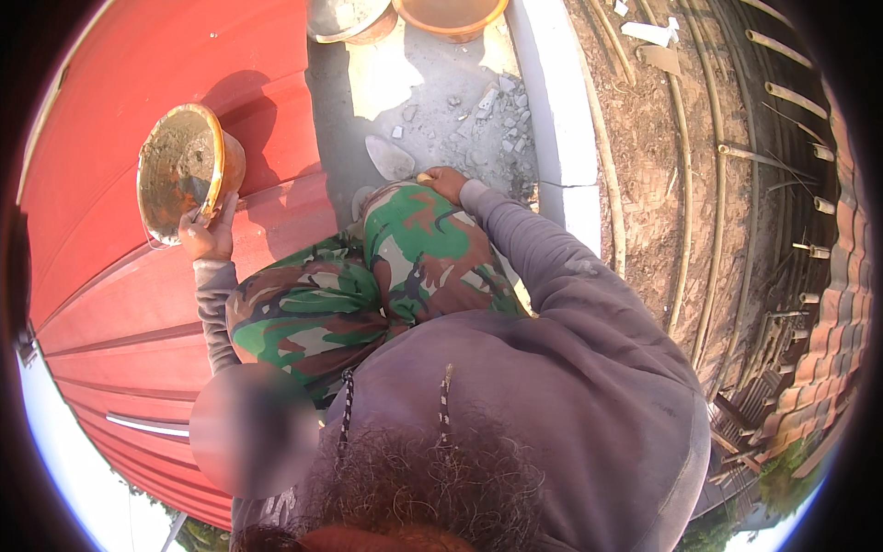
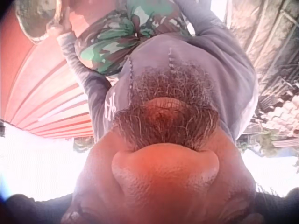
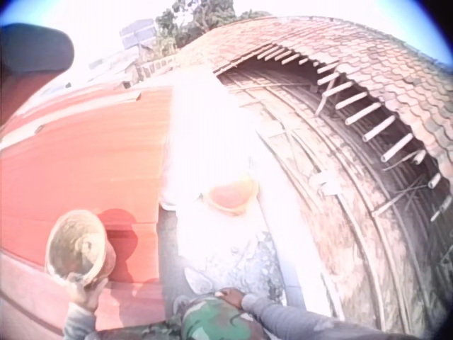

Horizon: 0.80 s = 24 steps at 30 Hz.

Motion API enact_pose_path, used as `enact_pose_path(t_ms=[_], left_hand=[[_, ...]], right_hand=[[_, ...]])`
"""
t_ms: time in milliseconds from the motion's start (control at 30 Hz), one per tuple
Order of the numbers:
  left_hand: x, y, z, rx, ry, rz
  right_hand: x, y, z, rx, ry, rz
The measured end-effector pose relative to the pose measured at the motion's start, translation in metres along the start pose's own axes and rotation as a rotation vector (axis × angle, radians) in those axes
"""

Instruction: The person applies cement onto a white roof ledge from a bucket using a trowel and then picks up a wooden pole.

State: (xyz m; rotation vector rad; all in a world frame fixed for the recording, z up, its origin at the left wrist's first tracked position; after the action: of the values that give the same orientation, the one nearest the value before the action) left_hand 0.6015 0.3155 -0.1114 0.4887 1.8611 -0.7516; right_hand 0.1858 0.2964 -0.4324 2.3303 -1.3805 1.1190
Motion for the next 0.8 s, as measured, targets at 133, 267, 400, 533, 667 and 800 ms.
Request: enact_pose_path(t_ms=[133, 267, 400, 533, 667, 800], left_hand=[[0.003, 0.002, 0.006, 0.032, -0.006, 0.040], [0.002, 0.008, 0.005, 0.053, -0.009, 0.060], [-0.003, 0.009, -0.003, 0.041, -0.029, 0.075], [0.007, 0.003, 0.003, 0.046, -0.019, 0.017], [-0.006, -0.008, -0.010, -0.028, -0.030, 0.007], [0.000, 0.008, 0.005, 0.012, 0.018, -0.020]], right_hand=[[0.021, -0.014, 0.028, -0.169, -0.022, 0.261], [0.023, -0.005, 0.003, -0.537, -0.060, 0.648], [0.012, 0.010, -0.037, -0.770, -0.051, 0.678], [-0.055, 0.068, -0.024, -1.021, -0.046, 0.420], [-0.032, 0.058, -0.021, -1.192, 0.003, 0.125], [-0.014, 0.069, -0.031, -1.098, 0.066, 0.221]])
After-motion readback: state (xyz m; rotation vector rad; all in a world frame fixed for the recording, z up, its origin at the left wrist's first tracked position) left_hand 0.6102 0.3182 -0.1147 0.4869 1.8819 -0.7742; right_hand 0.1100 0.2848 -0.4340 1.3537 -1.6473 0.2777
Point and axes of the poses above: each hand's wrist, its own z-axis towards the middle knuckle, its own y-axis out of the back of the hand, x = y × z, the point moved 1 cm from there along z, towards the middle knuckle, and after that the axes turned 6 degrees about -y, right-handed, at the moved point
